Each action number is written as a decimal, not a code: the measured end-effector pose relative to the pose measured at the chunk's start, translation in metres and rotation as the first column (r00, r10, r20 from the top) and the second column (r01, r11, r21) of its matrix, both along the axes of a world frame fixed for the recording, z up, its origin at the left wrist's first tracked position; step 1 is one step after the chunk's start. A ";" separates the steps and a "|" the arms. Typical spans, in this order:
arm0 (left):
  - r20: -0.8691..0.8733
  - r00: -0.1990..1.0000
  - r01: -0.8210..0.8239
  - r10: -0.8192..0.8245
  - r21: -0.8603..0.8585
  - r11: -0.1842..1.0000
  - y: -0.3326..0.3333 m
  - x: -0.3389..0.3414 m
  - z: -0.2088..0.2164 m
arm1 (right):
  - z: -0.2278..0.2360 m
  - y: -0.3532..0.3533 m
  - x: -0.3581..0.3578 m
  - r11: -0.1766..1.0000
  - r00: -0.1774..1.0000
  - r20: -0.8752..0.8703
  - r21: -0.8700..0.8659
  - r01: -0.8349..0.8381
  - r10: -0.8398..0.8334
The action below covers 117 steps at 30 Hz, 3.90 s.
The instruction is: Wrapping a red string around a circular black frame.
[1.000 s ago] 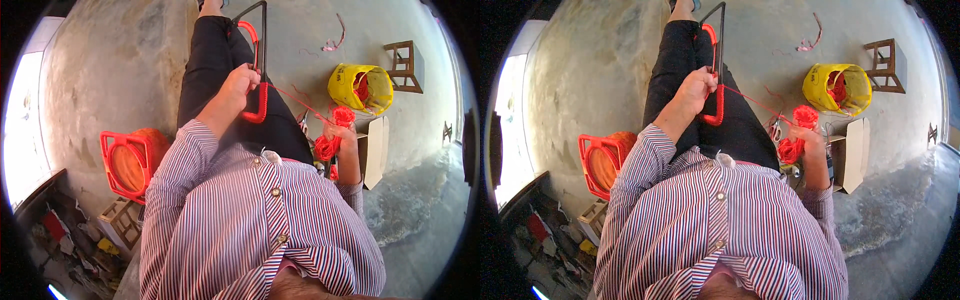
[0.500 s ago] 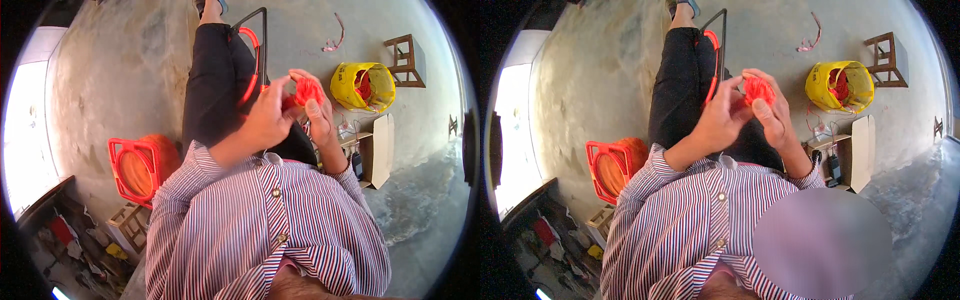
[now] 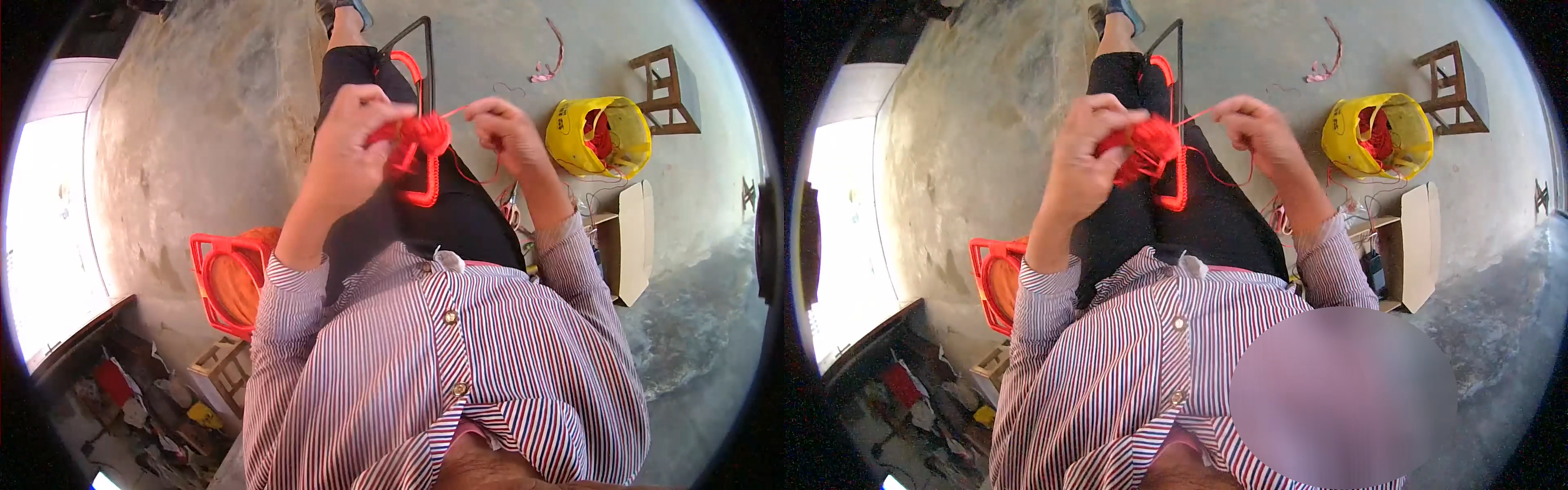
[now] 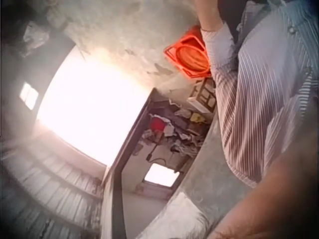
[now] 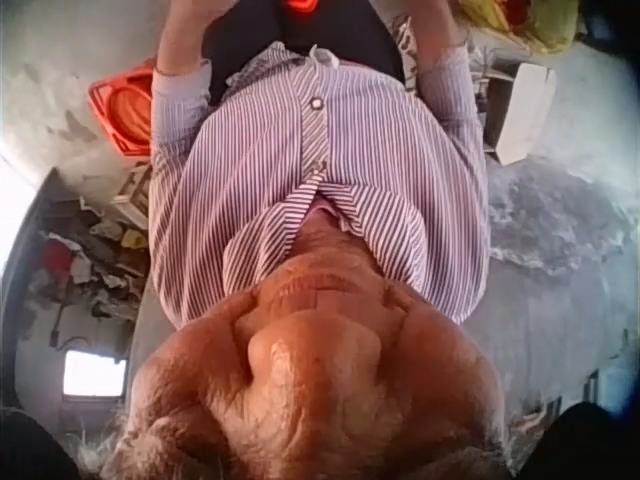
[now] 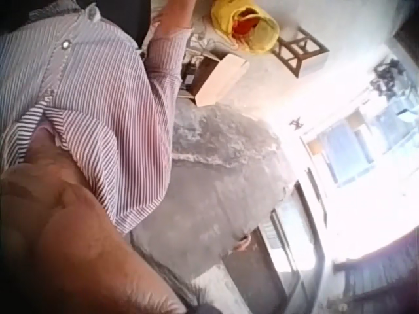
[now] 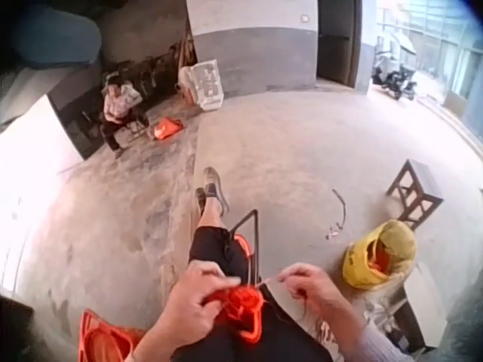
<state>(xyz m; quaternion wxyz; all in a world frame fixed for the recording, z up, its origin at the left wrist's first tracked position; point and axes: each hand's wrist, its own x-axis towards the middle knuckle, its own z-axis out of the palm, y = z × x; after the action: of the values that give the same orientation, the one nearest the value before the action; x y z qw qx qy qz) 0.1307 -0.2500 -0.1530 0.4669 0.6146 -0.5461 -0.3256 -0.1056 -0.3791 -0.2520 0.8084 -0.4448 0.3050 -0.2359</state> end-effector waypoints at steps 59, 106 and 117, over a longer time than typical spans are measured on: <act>0.268 0.950 -0.079 0.160 -0.290 0.954 -0.018 -0.072 -0.058 | 0.130 0.069 -0.018 0.985 0.854 0.490 -0.102 -0.141 0.174; -0.537 0.777 -0.041 0.328 0.476 0.878 -0.023 -0.036 -0.085 | 0.107 -0.002 -0.033 0.860 0.780 0.409 0.023 0.510 -0.474; -0.713 0.562 0.035 0.419 0.527 0.849 -0.039 -0.041 -0.106 | 0.127 0.016 -0.135 0.471 0.455 -0.169 -0.067 0.880 -0.874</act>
<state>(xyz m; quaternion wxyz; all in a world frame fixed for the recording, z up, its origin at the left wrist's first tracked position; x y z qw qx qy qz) 0.0897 -0.2887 -0.2586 0.5269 0.5520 -0.0999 -0.6385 -0.2411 -0.3626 -0.1251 0.5473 -0.2318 0.5651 -0.5722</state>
